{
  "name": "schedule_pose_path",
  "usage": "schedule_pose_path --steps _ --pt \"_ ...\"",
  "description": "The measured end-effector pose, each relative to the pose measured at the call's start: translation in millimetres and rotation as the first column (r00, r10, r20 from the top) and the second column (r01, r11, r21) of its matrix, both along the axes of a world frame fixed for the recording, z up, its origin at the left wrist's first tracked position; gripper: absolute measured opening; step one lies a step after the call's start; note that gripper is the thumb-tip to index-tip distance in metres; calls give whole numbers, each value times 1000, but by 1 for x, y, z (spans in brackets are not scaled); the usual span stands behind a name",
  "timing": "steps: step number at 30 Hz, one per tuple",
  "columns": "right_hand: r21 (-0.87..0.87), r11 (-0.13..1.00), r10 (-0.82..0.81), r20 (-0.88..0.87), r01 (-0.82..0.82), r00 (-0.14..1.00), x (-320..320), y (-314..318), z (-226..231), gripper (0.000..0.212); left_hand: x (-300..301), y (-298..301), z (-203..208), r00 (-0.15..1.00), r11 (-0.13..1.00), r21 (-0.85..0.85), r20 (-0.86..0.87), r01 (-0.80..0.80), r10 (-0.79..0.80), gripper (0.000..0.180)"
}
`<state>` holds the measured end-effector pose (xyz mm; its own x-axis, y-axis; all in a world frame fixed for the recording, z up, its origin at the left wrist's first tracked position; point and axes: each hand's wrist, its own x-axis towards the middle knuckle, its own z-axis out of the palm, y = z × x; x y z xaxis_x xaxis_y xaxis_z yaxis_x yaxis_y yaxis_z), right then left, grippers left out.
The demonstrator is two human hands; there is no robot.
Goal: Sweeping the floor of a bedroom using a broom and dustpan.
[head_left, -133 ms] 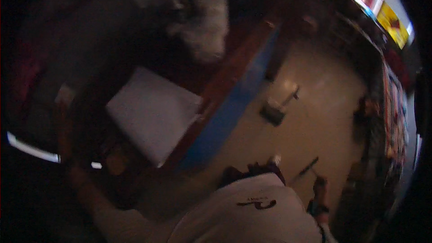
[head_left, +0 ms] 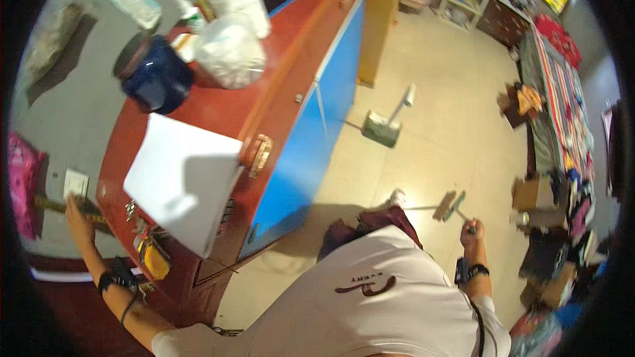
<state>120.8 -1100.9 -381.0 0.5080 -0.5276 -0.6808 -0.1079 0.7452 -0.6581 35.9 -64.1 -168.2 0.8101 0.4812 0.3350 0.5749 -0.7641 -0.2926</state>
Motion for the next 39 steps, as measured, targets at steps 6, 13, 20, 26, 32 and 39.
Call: schedule_pose_path --steps 6,13,20,26,32,39 --pt "249 952 -168 -55 177 984 15 64 -61 19 -7 70 25 975 993 -121 218 -3 30 58" --pt "484 859 -114 -137 166 984 56 13 -99 20 -154 -60 -143 751 768 -613 414 -188 514 38" --pt "445 893 -3 -136 63 991 130 -26 -109 18 -207 -276 -332 688 323 -917 77 -236 722 28" --pt "437 898 117 -112 -57 987 181 -69 -97 16 -51 -377 -434 904 -125 -986 -148 -107 400 23" --pt "424 902 124 -66 -84 990 196 -125 -97 12 244 -540 -328 921 210 -978 -70 13 -384 34" --pt "82 916 400 -186 -392 897 203 -132 -108 11 411 -651 -290 846 2 -995 82 98 -527 41"
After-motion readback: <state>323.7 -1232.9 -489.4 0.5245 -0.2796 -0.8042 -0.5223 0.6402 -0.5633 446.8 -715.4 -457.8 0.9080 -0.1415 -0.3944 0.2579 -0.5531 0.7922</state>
